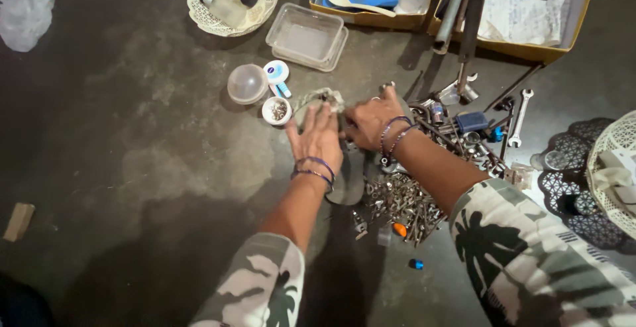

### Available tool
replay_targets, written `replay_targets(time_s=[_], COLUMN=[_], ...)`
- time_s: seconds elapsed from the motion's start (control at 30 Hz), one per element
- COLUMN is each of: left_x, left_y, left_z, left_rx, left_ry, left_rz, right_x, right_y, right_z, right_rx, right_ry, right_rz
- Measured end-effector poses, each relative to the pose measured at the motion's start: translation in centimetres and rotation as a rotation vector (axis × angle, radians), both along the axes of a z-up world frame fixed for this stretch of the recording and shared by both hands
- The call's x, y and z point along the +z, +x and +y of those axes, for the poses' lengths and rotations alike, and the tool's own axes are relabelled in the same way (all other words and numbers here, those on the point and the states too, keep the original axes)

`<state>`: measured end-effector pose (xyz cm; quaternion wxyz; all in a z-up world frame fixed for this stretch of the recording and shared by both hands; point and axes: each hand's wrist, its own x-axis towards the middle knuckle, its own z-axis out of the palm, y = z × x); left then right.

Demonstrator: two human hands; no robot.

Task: The person sits on the floor and cleans various metal hardware items, including wrenches and a fan blade, using a cloth. They wipe each item individually and place them into a cardboard box or a plastic container.

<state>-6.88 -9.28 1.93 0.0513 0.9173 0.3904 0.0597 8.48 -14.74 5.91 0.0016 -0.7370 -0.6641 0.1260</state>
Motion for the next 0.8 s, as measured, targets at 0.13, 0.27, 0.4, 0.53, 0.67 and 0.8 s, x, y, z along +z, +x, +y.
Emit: replay_targets(time_s=[0.13,0.27,0.4,0.53,0.67,0.8], left_x=[1.5,-1.3,-1.4,1.2,0.0,-0.3], left_y=[0.7,0.3,-0.2,2.1,1.8,0.6], left_z=[2.1,0.2,-0.8,1.5,-0.5,-0.5], left_rx=[0.171,-0.022,-0.091,0.073,-0.037,-0.078], left_ry=[-0.1,-0.018,-0.081,-0.171,-0.091,-0.071], left_rz=[0.083,-0.087,-0.07,0.117,0.001,0.049], right_x=[1.4,2.2,2.2,2.0,1.7,1.4], right_y=[-0.4,0.0,1.0,0.9,0.8,0.6], right_z=[0.7,0.5,-0.3,-0.6,-0.6,-1.2], right_rx=[-0.014,-0.1,-0.042,0.016,-0.065,-0.066], right_ry=[-0.095,-0.201,-0.183,-0.166,-0.19,-0.154], right_rz=[-0.042,-0.099,-0.05,-0.098,-0.071,-0.045])
